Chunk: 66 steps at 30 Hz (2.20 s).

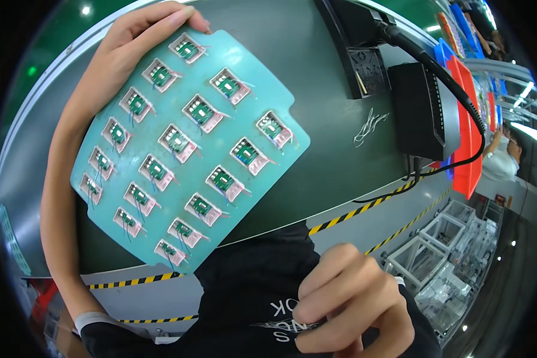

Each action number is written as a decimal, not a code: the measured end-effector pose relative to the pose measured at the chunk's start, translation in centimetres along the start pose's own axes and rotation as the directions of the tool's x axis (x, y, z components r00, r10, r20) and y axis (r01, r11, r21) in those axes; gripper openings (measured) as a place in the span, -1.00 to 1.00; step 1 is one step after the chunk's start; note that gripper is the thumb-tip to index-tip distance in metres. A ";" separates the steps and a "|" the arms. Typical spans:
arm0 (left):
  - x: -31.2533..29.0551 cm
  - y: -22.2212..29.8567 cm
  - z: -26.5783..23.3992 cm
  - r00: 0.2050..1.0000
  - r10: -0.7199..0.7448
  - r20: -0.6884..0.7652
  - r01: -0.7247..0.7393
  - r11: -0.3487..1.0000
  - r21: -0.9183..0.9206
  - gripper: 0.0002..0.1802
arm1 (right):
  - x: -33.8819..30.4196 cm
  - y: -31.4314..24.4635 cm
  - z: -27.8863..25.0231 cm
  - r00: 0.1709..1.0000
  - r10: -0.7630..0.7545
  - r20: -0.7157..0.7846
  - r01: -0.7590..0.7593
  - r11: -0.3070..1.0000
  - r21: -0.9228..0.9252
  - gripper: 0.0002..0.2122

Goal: Soldering components onto circuit boards on an assembly line.

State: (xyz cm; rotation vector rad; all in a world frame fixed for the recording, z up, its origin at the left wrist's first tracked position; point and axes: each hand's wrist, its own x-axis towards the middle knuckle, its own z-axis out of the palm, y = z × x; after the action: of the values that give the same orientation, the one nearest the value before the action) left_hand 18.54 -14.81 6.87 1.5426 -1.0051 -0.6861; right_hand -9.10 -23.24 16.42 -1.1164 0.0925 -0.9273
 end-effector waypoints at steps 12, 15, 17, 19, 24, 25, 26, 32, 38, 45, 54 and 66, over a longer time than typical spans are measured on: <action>6.4 -6.5 1.4 0.485 0.874 0.008 -0.520 0.296 -0.801 -0.65 | 2.1 0.9 -5.0 0.737 -0.127 0.664 -0.059 0.966 0.251 -0.93; 6.7 -6.5 1.7 0.496 0.868 0.012 -0.475 0.282 -0.834 -0.68 | 2.4 0.6 -4.6 0.760 -0.106 0.642 -0.068 0.968 0.240 -0.85; 6.7 -6.3 1.6 0.483 0.876 0.007 -0.499 0.282 -0.819 -0.67 | 2.2 0.6 -4.5 0.778 -0.091 0.621 -0.074 0.969 0.234 -0.81; 6.5 -6.2 1.3 0.495 0.869 0.020 -0.486 0.296 -0.822 -0.67 | 2.0 0.8 -4.9 0.730 -0.133 0.671 -0.053 0.967 0.250 -0.76; -0.1 0.1 -0.2 1.000 0.012 0.012 -0.012 1.000 0.000 -0.63 | 2.1 0.9 -4.6 0.756 -0.112 0.645 -0.069 0.966 0.249 -0.76; -0.2 0.1 -0.4 1.000 0.004 0.014 -0.004 1.000 0.001 -0.64 | 2.1 1.0 -4.7 0.744 -0.127 0.655 -0.070 0.961 0.266 -0.75; -0.2 0.1 -0.5 1.000 -0.004 0.017 0.004 1.000 0.001 -0.64 | 2.1 1.1 -4.8 0.746 -0.128 0.654 -0.068 0.962 0.266 -0.75; 0.0 -0.3 -0.5 0.999 0.042 0.024 -0.043 0.998 0.035 -0.65 | 2.4 1.2 -4.8 0.761 -0.138 0.634 -0.066 0.956 0.286 -0.77; 0.1 -0.5 -0.6 0.998 0.056 0.022 -0.057 0.995 0.080 -0.65 | 2.8 1.2 -5.4 0.730 -0.170 0.662 -0.062 0.948 0.312 -0.92; 0.2 -0.4 -0.4 0.998 0.050 0.022 -0.052 0.996 0.077 -0.66 | 2.7 1.1 -5.4 0.750 -0.132 0.648 -0.110 0.941 0.319 -0.95; 0.1 -0.3 -0.5 0.999 0.044 0.018 -0.045 0.998 0.050 -0.66 | 3.7 1.8 -4.9 0.658 -0.133 0.741 -0.320 0.842 0.435 -0.92; 0.1 -0.5 -1.1 0.996 0.073 0.048 -0.076 0.995 0.067 -0.65 | 3.7 2.0 -4.3 0.679 -0.084 0.729 -0.369 0.820 0.438 -0.90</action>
State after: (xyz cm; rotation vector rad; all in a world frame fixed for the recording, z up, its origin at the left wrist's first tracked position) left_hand 19.63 -14.39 6.64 1.5469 -1.1246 -0.6428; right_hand -7.71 -28.61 14.12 -0.8235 -0.7097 -0.2517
